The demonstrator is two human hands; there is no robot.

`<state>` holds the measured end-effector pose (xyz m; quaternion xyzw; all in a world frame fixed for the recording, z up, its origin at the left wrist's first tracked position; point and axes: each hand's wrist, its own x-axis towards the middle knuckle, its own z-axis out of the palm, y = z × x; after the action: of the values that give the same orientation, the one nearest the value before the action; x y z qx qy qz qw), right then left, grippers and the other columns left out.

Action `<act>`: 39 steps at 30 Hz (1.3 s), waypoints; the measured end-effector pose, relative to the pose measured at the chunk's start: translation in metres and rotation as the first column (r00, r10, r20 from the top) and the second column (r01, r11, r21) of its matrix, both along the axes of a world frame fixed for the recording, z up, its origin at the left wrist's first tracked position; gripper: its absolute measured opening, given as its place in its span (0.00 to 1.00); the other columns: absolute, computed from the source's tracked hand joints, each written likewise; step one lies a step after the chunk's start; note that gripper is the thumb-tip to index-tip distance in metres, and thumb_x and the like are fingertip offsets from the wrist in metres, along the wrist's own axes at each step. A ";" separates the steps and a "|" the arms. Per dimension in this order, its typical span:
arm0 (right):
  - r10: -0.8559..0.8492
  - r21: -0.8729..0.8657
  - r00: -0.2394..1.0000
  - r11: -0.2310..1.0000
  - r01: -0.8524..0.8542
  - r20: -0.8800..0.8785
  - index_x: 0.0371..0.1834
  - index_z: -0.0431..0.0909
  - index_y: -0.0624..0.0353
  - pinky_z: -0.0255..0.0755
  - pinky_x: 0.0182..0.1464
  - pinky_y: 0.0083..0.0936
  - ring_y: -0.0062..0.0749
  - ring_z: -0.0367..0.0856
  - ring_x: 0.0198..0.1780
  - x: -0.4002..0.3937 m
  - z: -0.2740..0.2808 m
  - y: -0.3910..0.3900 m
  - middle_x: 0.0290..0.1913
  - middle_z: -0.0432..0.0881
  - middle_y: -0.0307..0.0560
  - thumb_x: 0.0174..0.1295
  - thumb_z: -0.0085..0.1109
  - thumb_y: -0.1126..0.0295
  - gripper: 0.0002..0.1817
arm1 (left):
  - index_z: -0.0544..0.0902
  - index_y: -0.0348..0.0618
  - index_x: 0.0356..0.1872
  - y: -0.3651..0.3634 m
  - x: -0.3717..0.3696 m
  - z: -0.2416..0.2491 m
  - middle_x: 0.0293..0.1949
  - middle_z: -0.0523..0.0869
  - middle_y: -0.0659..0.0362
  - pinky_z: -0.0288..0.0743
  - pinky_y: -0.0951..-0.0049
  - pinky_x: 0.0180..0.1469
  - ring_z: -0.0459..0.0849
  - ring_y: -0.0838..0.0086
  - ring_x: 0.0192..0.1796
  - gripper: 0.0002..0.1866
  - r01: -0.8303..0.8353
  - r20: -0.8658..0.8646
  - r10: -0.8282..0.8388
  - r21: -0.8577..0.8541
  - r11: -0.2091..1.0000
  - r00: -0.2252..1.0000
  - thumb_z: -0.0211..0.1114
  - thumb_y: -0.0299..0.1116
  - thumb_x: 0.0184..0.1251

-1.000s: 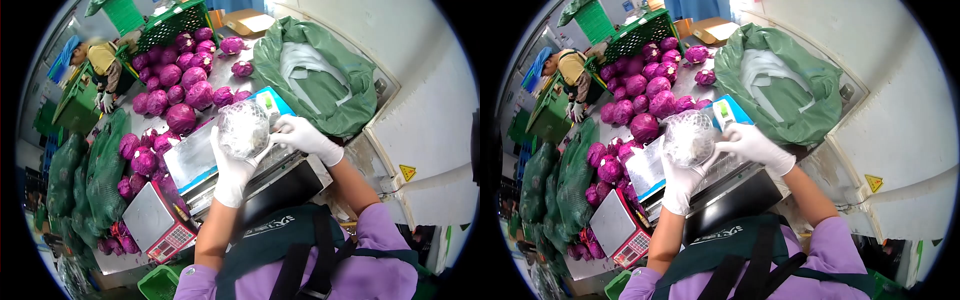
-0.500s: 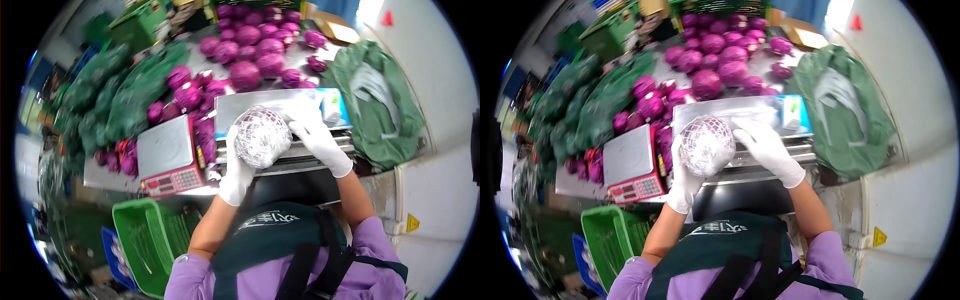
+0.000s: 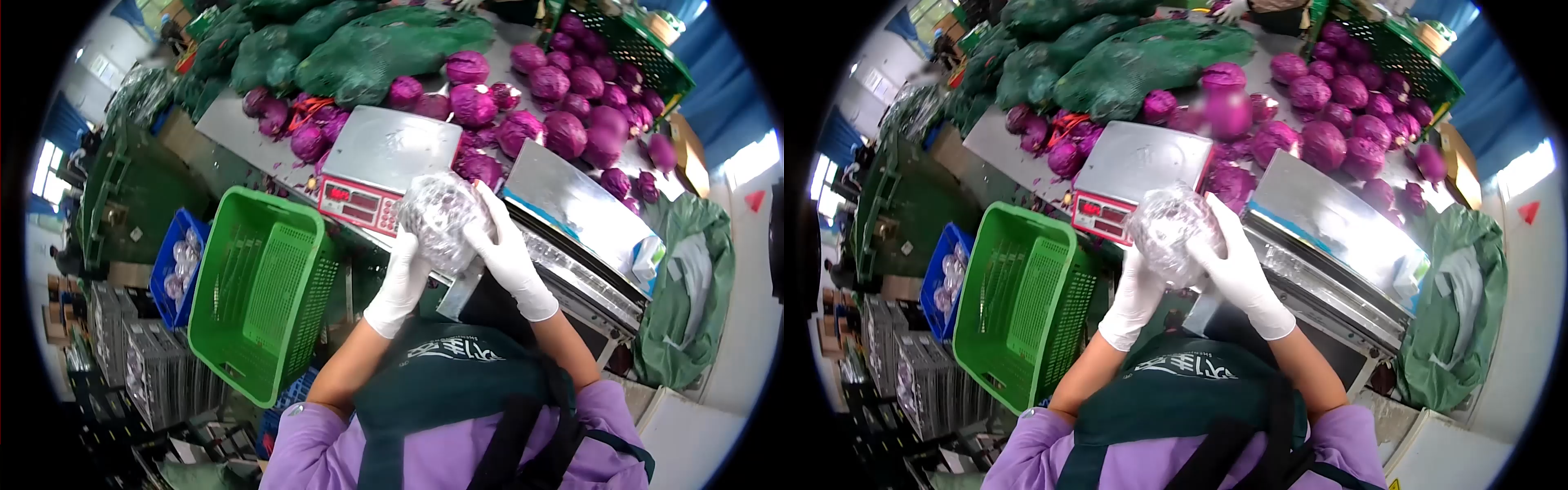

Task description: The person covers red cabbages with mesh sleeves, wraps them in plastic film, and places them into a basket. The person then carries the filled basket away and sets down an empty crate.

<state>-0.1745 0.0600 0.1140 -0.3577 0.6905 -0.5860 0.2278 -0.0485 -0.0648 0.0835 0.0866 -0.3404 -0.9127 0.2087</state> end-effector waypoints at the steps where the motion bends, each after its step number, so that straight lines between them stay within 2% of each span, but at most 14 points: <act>1: 0.042 0.038 0.997 0.998 -0.040 -0.068 0.77 0.52 0.63 0.58 0.71 0.33 0.40 0.65 0.70 0.004 -0.002 -0.008 0.70 0.64 0.53 0.62 0.66 0.63 0.44 | 0.51 0.40 0.75 -0.004 0.009 -0.018 0.69 0.67 0.52 0.63 0.62 0.71 0.67 0.65 0.71 0.43 -0.037 0.039 0.037 -0.013 0.999 0.999 0.62 0.50 0.68; 3: 0.159 0.033 0.953 0.984 -0.173 0.260 0.77 0.48 0.63 0.58 0.72 0.36 0.49 0.62 0.72 0.006 0.011 -0.024 0.71 0.61 0.58 0.57 0.71 0.60 0.51 | 0.56 0.37 0.73 -0.021 0.024 -0.008 0.66 0.70 0.53 0.63 0.64 0.71 0.70 0.67 0.68 0.44 -0.089 0.075 0.089 0.001 0.996 0.993 0.69 0.42 0.61; 5: 0.229 0.166 0.940 0.968 -0.191 -0.255 0.78 0.47 0.63 0.55 0.74 0.39 0.55 0.56 0.75 0.012 0.002 -0.041 0.74 0.56 0.63 0.53 0.74 0.55 0.56 | 0.60 0.36 0.71 -0.037 0.036 -0.006 0.64 0.73 0.53 0.65 0.66 0.69 0.72 0.68 0.66 0.44 -0.078 0.130 0.097 -0.140 0.987 0.987 0.72 0.42 0.57; 7: 0.345 0.222 0.865 0.934 -0.279 -0.365 0.75 0.55 0.65 0.53 0.75 0.39 0.53 0.56 0.76 0.018 0.008 -0.057 0.73 0.59 0.63 0.48 0.77 0.51 0.55 | 0.62 0.35 0.70 -0.053 0.048 -0.007 0.62 0.75 0.54 0.66 0.68 0.68 0.74 0.70 0.64 0.46 0.019 0.174 0.007 -0.146 0.989 0.985 0.75 0.42 0.52; 11: 0.425 0.187 0.905 0.888 -0.420 0.018 0.65 0.72 0.66 0.64 0.67 0.27 0.34 0.74 0.64 0.020 0.015 -0.082 0.65 0.74 0.55 0.50 0.76 0.58 0.39 | 0.61 0.34 0.70 -0.083 0.076 -0.026 0.62 0.75 0.54 0.68 0.68 0.67 0.75 0.70 0.63 0.48 0.114 0.171 -0.098 -0.084 0.990 0.980 0.74 0.47 0.52; 13: 0.283 0.200 0.818 0.882 -0.427 0.500 0.63 0.74 0.67 0.71 0.59 0.22 0.24 0.78 0.55 0.010 0.007 -0.094 0.54 0.83 0.45 0.58 0.69 0.70 0.29 | 0.62 0.33 0.70 -0.096 0.089 -0.040 0.63 0.75 0.52 0.68 0.66 0.68 0.75 0.69 0.63 0.49 0.214 0.099 -0.219 0.058 0.975 0.971 0.73 0.53 0.53; 15: 0.320 0.159 0.815 0.883 -0.441 0.482 0.64 0.73 0.68 0.73 0.56 0.21 0.23 0.79 0.53 0.011 -0.004 -0.101 0.55 0.83 0.47 0.62 0.65 0.70 0.27 | 0.62 0.34 0.70 -0.099 0.100 -0.043 0.63 0.75 0.52 0.69 0.65 0.68 0.75 0.67 0.64 0.48 0.215 0.047 -0.231 0.228 0.950 0.972 0.71 0.54 0.55; 21: 0.041 0.211 0.853 0.962 -0.174 0.520 0.62 0.74 0.70 0.76 0.48 0.19 0.24 0.83 0.47 0.012 -0.025 -0.087 0.51 0.84 0.47 0.72 0.53 0.68 0.20 | 0.67 0.41 0.69 -0.150 0.162 -0.074 0.63 0.76 0.50 0.71 0.54 0.66 0.76 0.61 0.64 0.41 -0.171 0.148 0.122 0.388 0.905 0.981 0.68 0.54 0.60; 24: -0.043 0.231 0.888 0.970 -0.072 0.457 0.62 0.73 0.70 0.76 0.50 0.21 0.27 0.83 0.47 0.005 -0.029 -0.052 0.51 0.84 0.49 0.73 0.51 0.67 0.20 | 0.71 0.42 0.66 -0.203 0.201 -0.089 0.61 0.79 0.53 0.72 0.51 0.65 0.79 0.60 0.61 0.36 -0.389 0.293 0.315 0.241 0.889 0.902 0.65 0.53 0.63; 29: -0.196 0.269 0.864 0.960 0.073 0.463 0.61 0.73 0.71 0.76 0.47 0.22 0.28 0.83 0.45 0.000 -0.028 -0.013 0.49 0.84 0.51 0.73 0.52 0.65 0.21 | 0.73 0.40 0.61 -0.301 0.247 -0.200 0.56 0.82 0.52 0.78 0.55 0.58 0.83 0.62 0.56 0.33 -0.614 0.588 0.425 0.161 0.773 0.689 0.72 0.47 0.59; 32: -0.268 0.319 0.851 0.939 0.127 0.451 0.60 0.74 0.71 0.76 0.47 0.21 0.27 0.83 0.43 0.006 -0.025 -0.006 0.47 0.84 0.49 0.73 0.52 0.65 0.20 | 0.69 0.38 0.62 -0.344 0.236 -0.261 0.58 0.77 0.47 0.80 0.58 0.56 0.81 0.59 0.54 0.43 -0.720 0.697 0.683 -0.355 0.596 0.221 0.82 0.41 0.46; 35: -0.319 0.374 0.846 0.914 0.156 0.427 0.59 0.75 0.70 0.76 0.46 0.20 0.26 0.83 0.42 0.011 -0.023 0.001 0.46 0.85 0.47 0.73 0.52 0.65 0.20 | 0.65 0.42 0.67 -0.379 0.228 -0.279 0.64 0.72 0.45 0.70 0.50 0.65 0.70 0.52 0.66 0.53 -0.352 0.681 0.720 -0.711 0.609 -0.130 0.84 0.47 0.37; 37: -0.382 0.455 0.852 0.868 0.198 0.358 0.59 0.75 0.69 0.77 0.45 0.21 0.26 0.83 0.41 0.016 -0.015 0.006 0.45 0.85 0.47 0.73 0.53 0.64 0.20 | 0.63 0.45 0.69 -0.386 0.203 -0.245 0.64 0.72 0.46 0.70 0.50 0.65 0.70 0.50 0.65 0.55 0.036 0.585 0.720 -0.767 0.641 -0.373 0.83 0.50 0.37; 39: -0.418 0.474 0.845 0.849 0.234 0.333 0.58 0.76 0.69 0.78 0.44 0.22 0.27 0.84 0.40 0.019 -0.015 0.015 0.44 0.85 0.48 0.73 0.53 0.63 0.20 | 0.62 0.49 0.72 -0.405 0.191 -0.243 0.70 0.65 0.46 0.65 0.48 0.67 0.64 0.45 0.69 0.56 0.176 0.557 0.704 -0.716 0.676 -0.441 0.80 0.56 0.39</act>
<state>-0.1552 0.0752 0.0993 -0.0392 0.7843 -0.5192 0.3374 0.1426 -0.4697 -0.1597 0.8081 -0.5465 -0.1877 0.1142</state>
